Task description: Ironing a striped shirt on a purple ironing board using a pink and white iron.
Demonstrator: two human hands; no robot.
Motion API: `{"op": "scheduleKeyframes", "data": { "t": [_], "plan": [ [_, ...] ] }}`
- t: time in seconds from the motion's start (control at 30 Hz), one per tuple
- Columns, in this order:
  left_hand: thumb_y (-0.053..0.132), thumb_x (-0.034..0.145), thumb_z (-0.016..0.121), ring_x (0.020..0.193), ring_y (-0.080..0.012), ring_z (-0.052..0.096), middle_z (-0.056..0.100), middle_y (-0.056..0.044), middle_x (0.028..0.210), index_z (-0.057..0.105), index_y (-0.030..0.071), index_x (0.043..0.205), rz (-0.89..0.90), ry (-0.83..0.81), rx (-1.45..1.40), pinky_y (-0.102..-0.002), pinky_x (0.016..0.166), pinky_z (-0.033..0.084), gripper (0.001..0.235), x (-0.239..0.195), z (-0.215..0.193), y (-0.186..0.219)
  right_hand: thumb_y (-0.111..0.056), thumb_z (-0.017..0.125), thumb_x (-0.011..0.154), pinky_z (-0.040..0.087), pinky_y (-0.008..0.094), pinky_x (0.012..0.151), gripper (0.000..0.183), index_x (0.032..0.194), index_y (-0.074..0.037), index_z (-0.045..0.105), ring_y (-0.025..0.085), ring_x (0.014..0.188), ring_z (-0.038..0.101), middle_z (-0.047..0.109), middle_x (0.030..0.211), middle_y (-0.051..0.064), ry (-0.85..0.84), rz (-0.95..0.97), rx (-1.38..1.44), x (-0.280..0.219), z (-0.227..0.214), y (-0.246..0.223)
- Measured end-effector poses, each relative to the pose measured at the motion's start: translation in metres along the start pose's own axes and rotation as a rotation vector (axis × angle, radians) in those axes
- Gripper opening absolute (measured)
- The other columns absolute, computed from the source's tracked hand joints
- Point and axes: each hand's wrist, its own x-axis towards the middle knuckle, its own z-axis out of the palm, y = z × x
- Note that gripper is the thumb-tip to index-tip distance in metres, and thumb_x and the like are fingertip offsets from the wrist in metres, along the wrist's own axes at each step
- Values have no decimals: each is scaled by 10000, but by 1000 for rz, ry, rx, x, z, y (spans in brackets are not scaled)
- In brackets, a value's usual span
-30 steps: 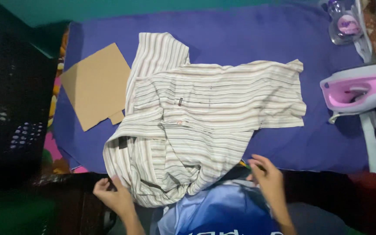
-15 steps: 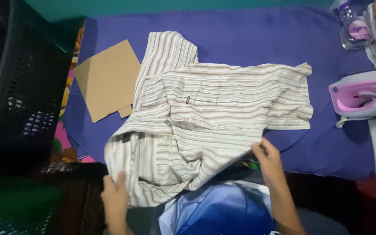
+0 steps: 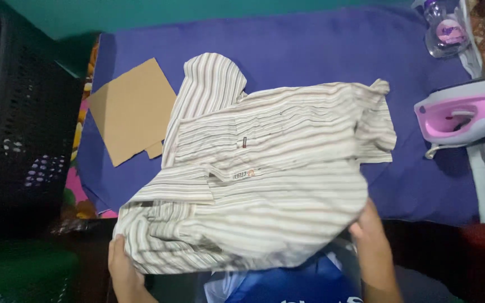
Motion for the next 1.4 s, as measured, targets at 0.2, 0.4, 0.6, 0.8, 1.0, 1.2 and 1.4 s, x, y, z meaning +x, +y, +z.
{"op": "scheduleKeyframes", "data": {
  "t": [0.2, 0.4, 0.6, 0.8, 1.0, 1.2, 1.4],
  "plan": [
    [135, 1054, 530, 1123, -246, 645, 634, -170, 1289, 501, -41, 1397, 108, -48, 80, -389, 979, 504, 386, -27, 30, 26, -238, 603, 960, 551, 422, 923, 511, 1408, 2, 554, 245, 1120, 667, 656, 1318, 163, -165, 64, -306, 2, -3, -15],
    [85, 1028, 550, 1155, -240, 665, 638, -170, 1324, 516, -31, 1416, 160, -125, -38, -377, 1001, 524, 407, -16, 41, 29, -274, 584, 1000, 560, 365, 867, 438, 1315, 29, 620, 207, 1016, 698, 715, 1202, 144, -65, 179, -343, 21, -12, -22],
    [42, 1023, 574, 1069, -239, 685, 655, -171, 1259, 541, -48, 1366, 200, 10, 57, -358, 904, 562, 356, -1, 23, 34, -63, 748, 877, 513, 271, 817, 321, 1181, -6, 660, 110, 913, 641, 695, 1044, 29, 63, -263, -729, 7, -15, -76],
    [62, 1055, 596, 1051, -222, 665, 648, -159, 1227, 527, -62, 1303, 317, 123, 293, -356, 897, 551, 287, 11, 7, 33, -35, 810, 909, 415, 234, 707, 222, 1070, 4, 662, 76, 805, 520, 608, 878, -16, 255, -632, -1070, -43, 16, -127],
    [212, 939, 754, 1053, -429, 665, 675, -280, 1177, 604, 9, 1301, 78, 342, 1322, -538, 930, 514, 441, -4, 5, 46, -174, 812, 886, 501, 346, 718, 166, 986, -61, 742, 214, 809, 609, 656, 847, 98, 127, -437, -1566, -40, -72, -95],
    [165, 802, 757, 1131, -449, 642, 675, -237, 1281, 626, 54, 1394, 489, 277, 1563, -548, 922, 514, 616, -6, 56, 58, -316, 764, 990, 545, 428, 840, 322, 1115, -27, 695, 317, 932, 706, 723, 1009, 179, 427, -585, -1542, -19, -80, -85],
    [210, 900, 766, 1205, -433, 591, 659, -232, 1281, 625, -2, 1322, 814, -72, 1302, -511, 1016, 471, 493, 16, 203, 54, -277, 793, 847, 558, 420, 784, 424, 1172, -18, 709, 312, 846, 728, 756, 936, 192, 249, -227, -1562, 24, -57, -64]
  ]
}}
